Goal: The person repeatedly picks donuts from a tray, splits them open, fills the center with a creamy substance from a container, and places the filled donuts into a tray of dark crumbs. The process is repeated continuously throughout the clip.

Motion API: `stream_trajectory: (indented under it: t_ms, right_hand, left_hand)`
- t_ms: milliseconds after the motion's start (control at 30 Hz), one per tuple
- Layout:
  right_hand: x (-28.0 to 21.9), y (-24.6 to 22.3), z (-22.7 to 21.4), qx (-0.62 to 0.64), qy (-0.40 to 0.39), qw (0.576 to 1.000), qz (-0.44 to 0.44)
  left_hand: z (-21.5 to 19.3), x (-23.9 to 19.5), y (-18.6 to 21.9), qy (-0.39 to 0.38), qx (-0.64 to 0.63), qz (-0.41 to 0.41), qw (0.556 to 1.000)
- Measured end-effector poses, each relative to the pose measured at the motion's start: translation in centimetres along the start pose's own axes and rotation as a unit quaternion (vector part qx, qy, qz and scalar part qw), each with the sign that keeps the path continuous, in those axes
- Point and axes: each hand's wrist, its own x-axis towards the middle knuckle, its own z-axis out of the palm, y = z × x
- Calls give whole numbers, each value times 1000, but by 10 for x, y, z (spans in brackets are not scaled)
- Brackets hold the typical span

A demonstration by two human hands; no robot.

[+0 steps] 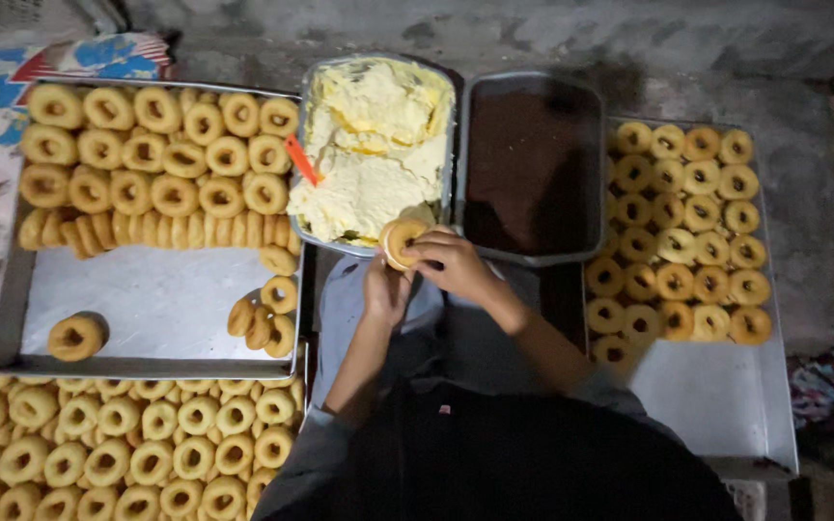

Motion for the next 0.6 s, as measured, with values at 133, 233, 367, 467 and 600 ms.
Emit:
stream_trajectory:
  t_ms: [133,233,367,467,600]
  right_hand:
    - [-46,58,-32,-105,93,983,119]
    - [-77,119,-67,-229,68,950,201]
    - [-101,158,-87,-41,99,925,365]
    - [-110,160,-93,214,303,744,556]
    - [-110,152,-104,486,394,529,573]
  left_hand:
    - [13,20,-19,0,34,-32,999]
    - [27,40,-54,-40,219,-32,974]
    - [54,79,-96,-129,679,228,685]
    - [70,107,-112,-230,801,309,459]
    - [86,122,-122,-162,883,134,419]
